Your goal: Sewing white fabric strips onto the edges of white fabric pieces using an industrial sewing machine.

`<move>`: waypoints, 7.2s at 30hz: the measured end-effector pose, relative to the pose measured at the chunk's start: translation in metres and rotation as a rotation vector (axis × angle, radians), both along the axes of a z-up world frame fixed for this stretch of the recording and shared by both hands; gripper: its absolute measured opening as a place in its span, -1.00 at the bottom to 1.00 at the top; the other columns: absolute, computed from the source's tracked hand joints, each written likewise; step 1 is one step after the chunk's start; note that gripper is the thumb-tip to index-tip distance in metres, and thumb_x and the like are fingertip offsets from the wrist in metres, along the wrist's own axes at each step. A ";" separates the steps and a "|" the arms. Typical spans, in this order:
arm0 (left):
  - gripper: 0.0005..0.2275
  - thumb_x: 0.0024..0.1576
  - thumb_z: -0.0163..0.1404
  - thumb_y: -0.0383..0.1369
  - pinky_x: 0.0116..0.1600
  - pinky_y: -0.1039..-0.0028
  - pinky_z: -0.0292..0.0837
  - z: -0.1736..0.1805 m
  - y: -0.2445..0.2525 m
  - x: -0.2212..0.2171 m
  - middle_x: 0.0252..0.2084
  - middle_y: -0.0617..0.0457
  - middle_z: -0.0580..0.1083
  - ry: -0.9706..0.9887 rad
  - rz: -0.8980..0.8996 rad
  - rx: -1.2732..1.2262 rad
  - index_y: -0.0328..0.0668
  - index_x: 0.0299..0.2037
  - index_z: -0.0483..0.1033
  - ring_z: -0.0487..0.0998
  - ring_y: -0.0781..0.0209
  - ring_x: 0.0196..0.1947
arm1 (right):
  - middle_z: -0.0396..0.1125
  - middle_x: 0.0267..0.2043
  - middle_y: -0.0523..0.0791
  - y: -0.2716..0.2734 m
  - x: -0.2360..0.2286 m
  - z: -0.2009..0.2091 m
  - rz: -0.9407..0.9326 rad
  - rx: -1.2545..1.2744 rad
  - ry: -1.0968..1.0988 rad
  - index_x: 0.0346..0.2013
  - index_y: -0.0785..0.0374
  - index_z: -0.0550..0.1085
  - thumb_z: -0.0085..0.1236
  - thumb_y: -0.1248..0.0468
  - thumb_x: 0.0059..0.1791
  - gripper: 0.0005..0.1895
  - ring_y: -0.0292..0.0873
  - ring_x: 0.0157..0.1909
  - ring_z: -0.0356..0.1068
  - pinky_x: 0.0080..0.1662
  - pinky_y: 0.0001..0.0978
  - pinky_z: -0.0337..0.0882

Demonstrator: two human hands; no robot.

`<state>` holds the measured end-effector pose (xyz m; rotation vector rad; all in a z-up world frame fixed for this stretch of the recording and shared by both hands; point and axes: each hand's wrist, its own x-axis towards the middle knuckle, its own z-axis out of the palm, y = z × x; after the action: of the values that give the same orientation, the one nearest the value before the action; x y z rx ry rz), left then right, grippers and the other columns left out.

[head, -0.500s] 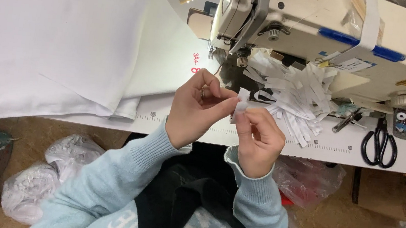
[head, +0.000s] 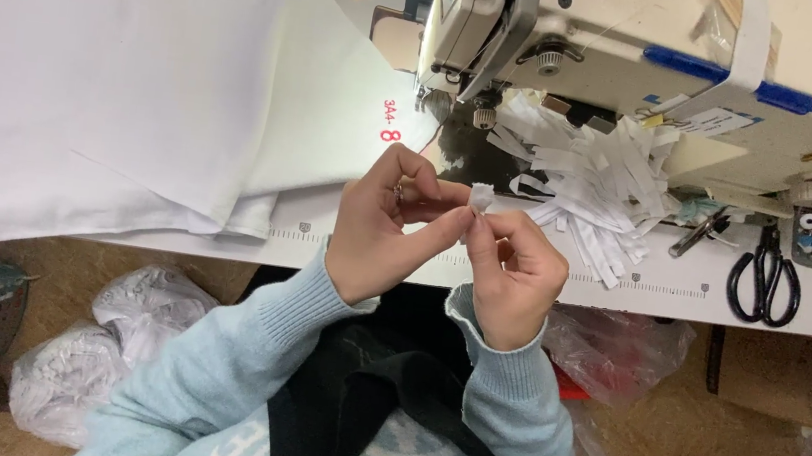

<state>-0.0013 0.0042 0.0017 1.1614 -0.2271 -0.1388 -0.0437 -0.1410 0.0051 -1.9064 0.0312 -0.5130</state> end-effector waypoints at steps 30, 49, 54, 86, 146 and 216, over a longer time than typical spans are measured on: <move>-0.73 0.09 0.13 -0.48 -0.25 0.44 0.62 0.009 0.025 -0.006 -0.37 -0.27 0.58 0.122 -0.153 0.069 -0.20 -0.16 0.23 0.54 0.25 -0.47 | 0.49 -0.35 0.12 -0.025 0.035 0.011 0.546 -0.166 -0.608 -0.39 0.42 0.62 0.20 0.55 -0.11 -0.93 0.01 -0.39 0.49 -0.26 -0.22 0.55; -0.87 0.03 0.28 -0.54 -0.15 0.41 0.54 -0.010 0.013 0.006 -0.32 0.03 0.54 -0.765 0.615 0.663 -0.16 -0.37 0.56 0.56 0.09 -0.23 | 0.49 -0.41 0.01 0.030 0.014 -0.048 0.004 0.830 0.172 -0.22 0.50 0.54 0.26 0.43 0.01 -0.87 -0.17 -0.40 0.55 -0.24 -0.34 0.61; -0.83 0.05 0.23 -0.55 -0.11 0.34 0.47 -0.062 0.018 0.040 -0.37 0.05 0.50 -0.711 0.492 0.866 -0.12 -0.30 0.48 0.54 0.05 -0.24 | 0.46 -0.52 -0.04 0.001 0.045 -0.084 0.048 0.455 0.251 -0.23 0.38 0.60 0.34 0.36 -0.02 -0.86 -0.26 -0.48 0.46 -0.35 -0.45 0.51; -0.81 0.37 -0.19 -0.23 0.32 0.23 0.32 -0.201 0.012 0.094 -0.01 -0.02 0.44 -0.980 0.332 1.280 -0.08 -0.02 0.44 0.43 0.00 0.22 | 0.37 -0.20 -0.12 -0.026 0.123 -0.110 0.214 -1.304 -0.724 -0.16 0.16 0.56 -0.04 0.19 0.16 -0.78 -0.15 -0.15 0.45 -0.17 -0.40 0.47; -0.84 0.36 -0.14 -0.22 0.35 0.16 0.31 -0.221 0.014 0.131 0.08 0.15 0.52 -0.942 0.376 1.277 0.01 -0.18 0.47 0.47 0.09 0.23 | 0.41 -0.44 0.25 -0.018 0.125 -0.107 0.179 -0.456 -0.059 -0.32 0.42 0.60 -0.27 0.01 0.25 -0.37 0.36 -0.29 0.44 -0.22 0.02 0.47; -0.41 0.26 -0.60 0.16 0.43 -0.29 -0.49 -0.057 0.387 0.425 0.60 0.12 -0.22 -0.293 0.014 2.080 0.36 0.51 -0.11 -0.33 -0.01 0.57 | -0.07 0.51 0.03 0.217 0.443 -0.068 0.196 -0.137 0.223 0.31 0.14 0.39 0.35 0.25 -0.10 -0.33 0.00 0.50 0.04 0.41 -0.13 0.16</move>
<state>0.4239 0.3907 -0.0556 3.2636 -0.3101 -0.1756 0.3991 0.0763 -0.0626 -2.0677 -0.0460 -0.1725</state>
